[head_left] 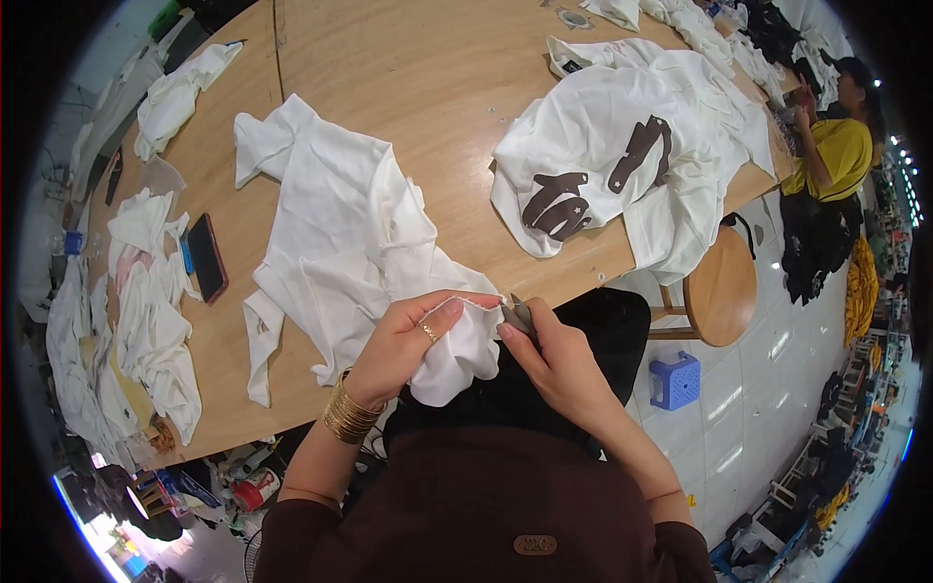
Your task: Trimming loose threads from white t-shirts using a pair of thread snips.
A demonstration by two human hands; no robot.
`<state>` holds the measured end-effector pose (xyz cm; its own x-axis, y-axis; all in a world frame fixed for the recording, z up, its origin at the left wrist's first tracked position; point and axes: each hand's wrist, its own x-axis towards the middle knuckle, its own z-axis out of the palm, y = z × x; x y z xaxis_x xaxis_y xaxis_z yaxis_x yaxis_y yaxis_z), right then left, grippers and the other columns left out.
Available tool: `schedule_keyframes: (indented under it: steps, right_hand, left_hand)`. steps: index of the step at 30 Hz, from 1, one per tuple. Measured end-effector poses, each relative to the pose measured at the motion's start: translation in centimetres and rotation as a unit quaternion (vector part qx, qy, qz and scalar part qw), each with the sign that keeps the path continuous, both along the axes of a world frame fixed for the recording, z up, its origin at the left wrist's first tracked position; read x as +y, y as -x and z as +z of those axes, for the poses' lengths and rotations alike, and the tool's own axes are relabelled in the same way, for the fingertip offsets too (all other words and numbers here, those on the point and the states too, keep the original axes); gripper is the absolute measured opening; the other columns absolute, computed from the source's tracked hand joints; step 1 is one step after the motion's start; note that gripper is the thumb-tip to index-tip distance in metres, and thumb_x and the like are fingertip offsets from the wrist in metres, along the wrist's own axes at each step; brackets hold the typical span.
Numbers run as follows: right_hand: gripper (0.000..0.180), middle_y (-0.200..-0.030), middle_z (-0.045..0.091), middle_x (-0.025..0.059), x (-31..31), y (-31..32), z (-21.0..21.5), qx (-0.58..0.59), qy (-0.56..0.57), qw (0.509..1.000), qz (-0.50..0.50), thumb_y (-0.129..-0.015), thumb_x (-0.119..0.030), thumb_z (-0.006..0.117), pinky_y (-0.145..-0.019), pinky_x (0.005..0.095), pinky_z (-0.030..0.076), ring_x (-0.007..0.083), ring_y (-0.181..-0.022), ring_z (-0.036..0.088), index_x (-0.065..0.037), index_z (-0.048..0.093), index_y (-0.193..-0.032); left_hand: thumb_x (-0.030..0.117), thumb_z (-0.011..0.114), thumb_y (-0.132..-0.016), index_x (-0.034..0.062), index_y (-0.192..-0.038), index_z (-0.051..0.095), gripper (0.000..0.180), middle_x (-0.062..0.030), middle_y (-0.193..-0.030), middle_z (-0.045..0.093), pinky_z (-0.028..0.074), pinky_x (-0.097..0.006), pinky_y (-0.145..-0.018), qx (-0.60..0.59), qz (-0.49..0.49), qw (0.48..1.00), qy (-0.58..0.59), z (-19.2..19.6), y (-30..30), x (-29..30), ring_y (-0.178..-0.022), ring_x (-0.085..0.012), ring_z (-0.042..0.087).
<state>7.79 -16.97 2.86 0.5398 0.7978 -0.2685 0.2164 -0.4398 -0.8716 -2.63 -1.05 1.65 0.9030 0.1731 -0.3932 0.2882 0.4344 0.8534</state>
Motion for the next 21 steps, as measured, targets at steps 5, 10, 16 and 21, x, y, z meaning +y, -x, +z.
schedule_keyframes:
  steps: [5,10,16,21]
  right_hand:
    - [0.025,-0.067,0.055,0.0220,-0.1,0.2,-0.6,-0.019,-0.004,1.000,0.004,-0.090,-0.020,0.053,-0.055,0.0410,0.043,0.0397,-0.065,0.057,0.002,0.042,-0.090]
    - [0.025,-0.064,0.055,0.0217,-0.2,0.5,-1.3,-0.018,0.015,0.999,0.026,-0.091,-0.021,0.052,-0.053,0.0418,0.042,0.0395,-0.064,0.057,0.002,0.042,-0.090]
    - [0.026,-0.061,0.053,0.0217,0.4,1.5,-1.8,0.018,0.002,0.999,0.044,-0.092,-0.022,0.050,-0.052,0.0424,0.041,0.0397,-0.061,0.056,0.002,0.041,-0.090]
    - [0.027,-0.062,0.054,0.0223,0.7,1.7,-3.0,0.034,-0.019,0.999,0.032,-0.093,-0.024,0.049,-0.052,0.0426,0.041,0.0398,-0.062,0.056,0.002,0.041,-0.090]
  left_hand:
    - [0.018,0.043,-0.095,-0.0016,-0.109,0.060,0.029,-0.0045,-0.095,0.064,0.044,-0.024,-0.080,0.011,0.010,0.994,-0.106,-1.4,0.8,0.6,-0.086,-0.0101,0.057]
    - [0.020,0.046,-0.095,-0.0037,-0.104,0.060,0.029,-0.0021,-0.092,0.064,0.045,-0.024,-0.072,0.073,-0.032,0.975,-0.207,-1.6,2.0,2.0,-0.080,-0.0080,0.056]
    - [0.022,0.046,-0.095,-0.0051,-0.105,0.059,0.032,-0.0019,-0.091,0.063,0.044,-0.020,-0.070,0.112,0.081,0.990,0.009,-1.7,1.9,1.1,-0.079,-0.0049,0.055]
    - [0.022,0.046,-0.095,-0.0032,-0.105,0.059,0.030,-0.0011,-0.092,0.062,0.045,-0.021,-0.071,0.113,0.087,0.988,0.055,-2.1,1.8,0.7,-0.079,-0.0053,0.055]
